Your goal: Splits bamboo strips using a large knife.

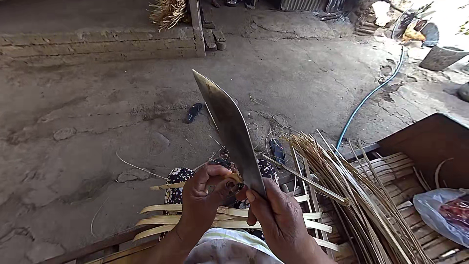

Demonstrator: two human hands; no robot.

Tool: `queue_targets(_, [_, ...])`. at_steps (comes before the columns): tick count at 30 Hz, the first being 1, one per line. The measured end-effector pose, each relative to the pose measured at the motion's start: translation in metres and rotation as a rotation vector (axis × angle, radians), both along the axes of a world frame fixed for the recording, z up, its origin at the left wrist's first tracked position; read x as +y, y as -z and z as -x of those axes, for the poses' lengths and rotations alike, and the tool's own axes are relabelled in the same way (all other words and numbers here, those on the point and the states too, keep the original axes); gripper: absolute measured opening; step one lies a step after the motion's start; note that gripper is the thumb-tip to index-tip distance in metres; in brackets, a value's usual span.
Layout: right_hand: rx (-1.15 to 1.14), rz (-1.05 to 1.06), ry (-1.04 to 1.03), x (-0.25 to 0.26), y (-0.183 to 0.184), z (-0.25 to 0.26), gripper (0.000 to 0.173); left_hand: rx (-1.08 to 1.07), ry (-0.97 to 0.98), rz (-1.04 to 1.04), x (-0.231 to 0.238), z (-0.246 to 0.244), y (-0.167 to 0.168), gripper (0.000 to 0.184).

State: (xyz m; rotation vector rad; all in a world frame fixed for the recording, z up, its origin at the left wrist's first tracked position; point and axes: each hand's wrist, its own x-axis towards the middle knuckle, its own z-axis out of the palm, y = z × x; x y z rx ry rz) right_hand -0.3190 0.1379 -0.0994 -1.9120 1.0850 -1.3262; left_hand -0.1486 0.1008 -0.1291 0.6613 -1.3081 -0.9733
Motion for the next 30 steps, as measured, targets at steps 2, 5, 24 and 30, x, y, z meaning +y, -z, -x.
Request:
queue_targets(2, [0.022, 0.002, 0.021, 0.002, -0.002, -0.001, 0.023, 0.003, 0.009, -0.012, 0.002, 0.0, 0.0, 0.014])
queue_targets(5, [0.045, 0.003, 0.035, 0.003, -0.004, 0.0, 0.021, -0.009, 0.01, -0.03, 0.004, 0.001, 0.0, 0.013])
queue_targets(24, [0.151, -0.007, 0.069, 0.009, -0.011, 0.008, 0.019, -0.048, 0.032, -0.051, 0.007, 0.006, 0.0, 0.012])
queue_targets(30, [0.223, -0.002, 0.056, 0.009, -0.011, 0.009, 0.019, -0.029, 0.067, -0.051, 0.008, 0.005, 0.002, 0.01])
